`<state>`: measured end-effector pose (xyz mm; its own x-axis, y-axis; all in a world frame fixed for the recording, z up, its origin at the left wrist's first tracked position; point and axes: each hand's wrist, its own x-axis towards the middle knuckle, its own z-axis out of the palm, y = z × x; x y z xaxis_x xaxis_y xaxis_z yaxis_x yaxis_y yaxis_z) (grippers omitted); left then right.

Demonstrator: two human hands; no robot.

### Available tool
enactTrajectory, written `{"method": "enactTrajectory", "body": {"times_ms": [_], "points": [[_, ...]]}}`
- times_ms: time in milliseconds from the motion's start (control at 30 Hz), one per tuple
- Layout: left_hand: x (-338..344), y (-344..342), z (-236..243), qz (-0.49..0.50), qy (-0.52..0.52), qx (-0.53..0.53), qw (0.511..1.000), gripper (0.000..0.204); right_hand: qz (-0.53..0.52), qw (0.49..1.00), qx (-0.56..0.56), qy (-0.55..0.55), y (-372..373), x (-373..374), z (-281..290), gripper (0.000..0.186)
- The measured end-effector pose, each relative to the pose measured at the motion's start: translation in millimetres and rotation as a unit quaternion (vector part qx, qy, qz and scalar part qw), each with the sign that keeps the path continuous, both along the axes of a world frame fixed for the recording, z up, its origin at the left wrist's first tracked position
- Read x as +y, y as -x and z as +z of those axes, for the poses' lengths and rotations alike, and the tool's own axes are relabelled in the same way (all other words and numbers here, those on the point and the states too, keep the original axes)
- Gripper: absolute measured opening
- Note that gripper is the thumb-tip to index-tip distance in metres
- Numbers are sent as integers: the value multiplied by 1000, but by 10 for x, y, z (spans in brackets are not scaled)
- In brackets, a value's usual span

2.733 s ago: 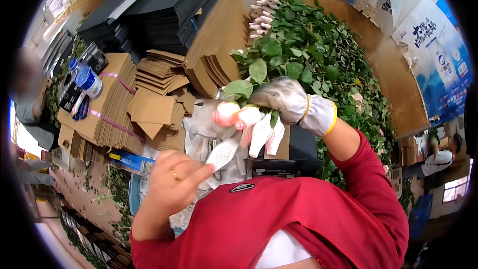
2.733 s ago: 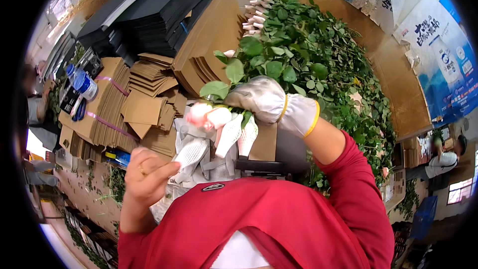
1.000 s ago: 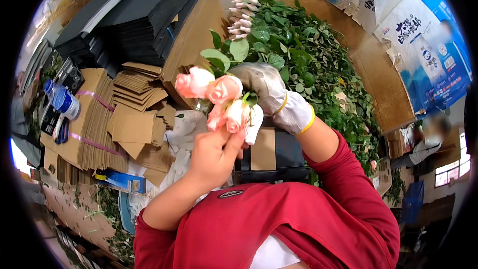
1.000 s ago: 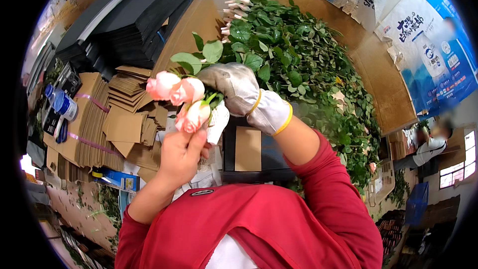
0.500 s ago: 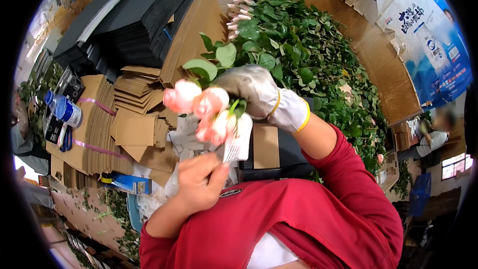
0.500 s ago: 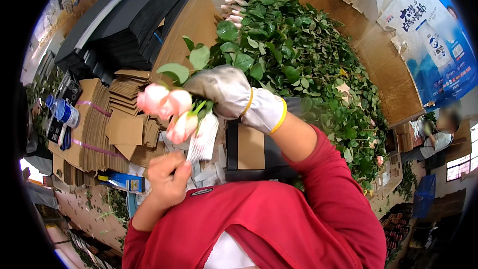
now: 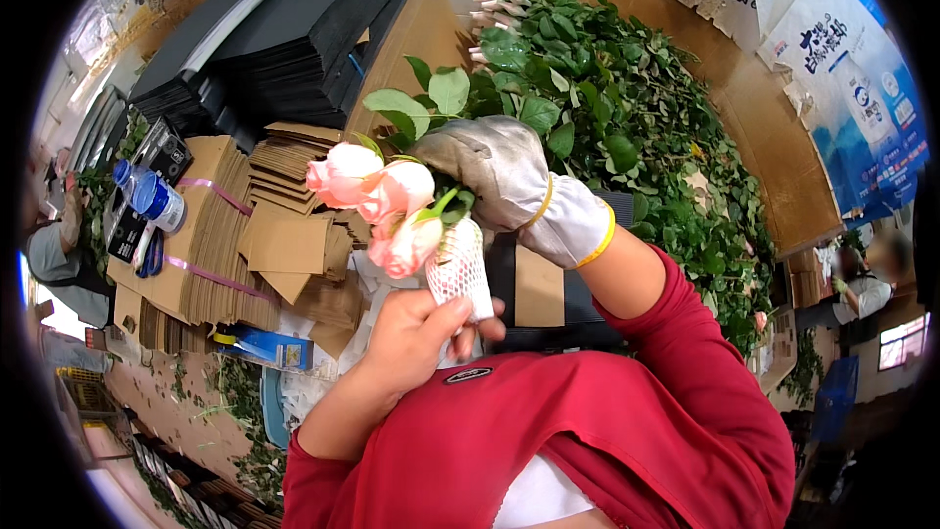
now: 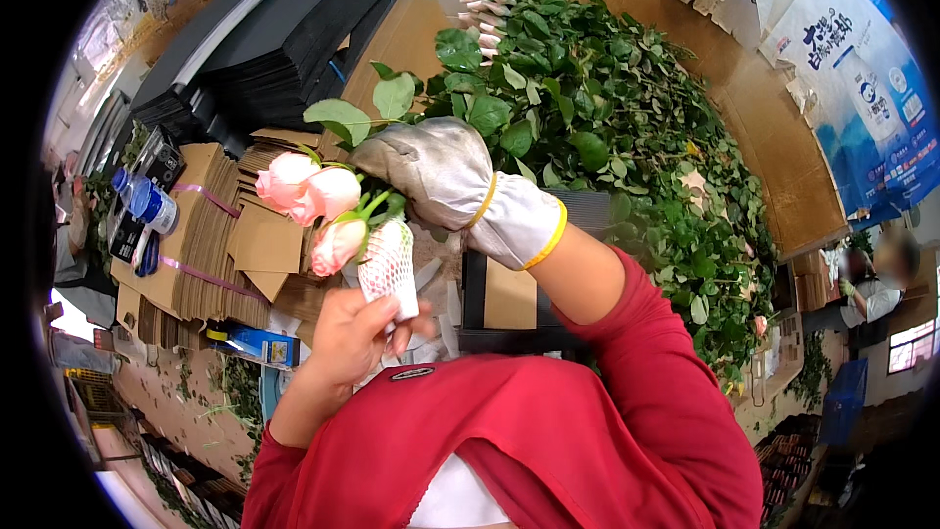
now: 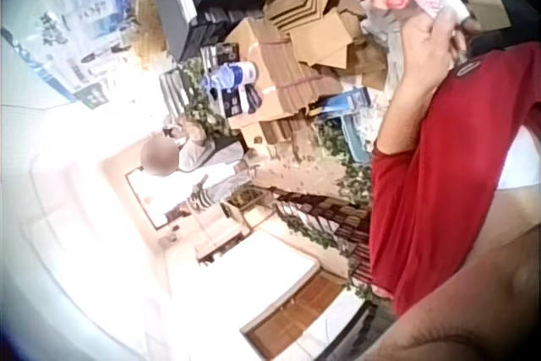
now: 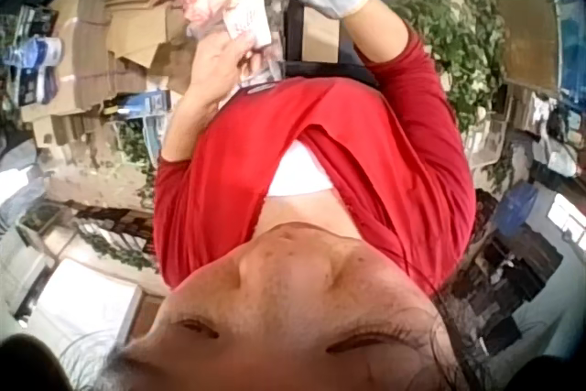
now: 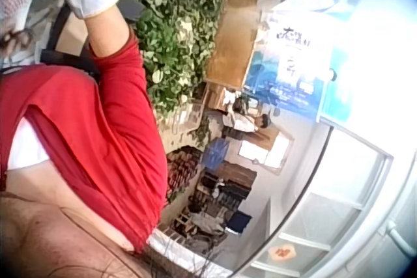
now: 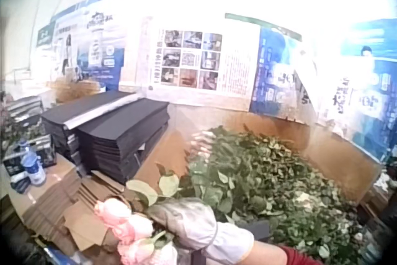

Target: The person arranges pink roses and green leaves into a black plastic tray, placing them in rows. They then use a stapler to secure the arrangement and place the finished tray into a larger container.

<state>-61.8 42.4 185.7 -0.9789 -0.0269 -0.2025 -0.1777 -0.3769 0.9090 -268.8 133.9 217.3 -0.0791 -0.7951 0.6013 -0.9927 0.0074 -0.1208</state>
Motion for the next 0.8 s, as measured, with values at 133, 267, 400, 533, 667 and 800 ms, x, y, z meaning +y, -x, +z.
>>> {"method": "enactTrajectory", "body": {"times_ms": [133, 267, 400, 533, 667, 800], "points": [[-288, -496, -259, -42, -180, 137, 973, 40, 66, 787, -604, 112, 458, 198, 308, 27], [-194, -567, -944, 24, -374, 180, 910, 77, -247, 959, 1, 139, 1047, 1429, 1529, 29], [-153, -142, -1149, -69, 260, 73, 960, 40, -405, 886, 225, 12, 676, 2722, 2243, 31], [308, 876, -1047, -173, 383, 181, 889, 20, -426, 837, 273, -210, -15, 3049, 2246, 33], [417, 1057, -1519, -271, 467, 241, 806, 23, -337, 861, 216, -315, -258, 2780, 1820, 36], [339, 973, -1626, -264, 437, 257, 821, 48, -203, 859, -327, -337, -75, 2245, 448, 29]]}}
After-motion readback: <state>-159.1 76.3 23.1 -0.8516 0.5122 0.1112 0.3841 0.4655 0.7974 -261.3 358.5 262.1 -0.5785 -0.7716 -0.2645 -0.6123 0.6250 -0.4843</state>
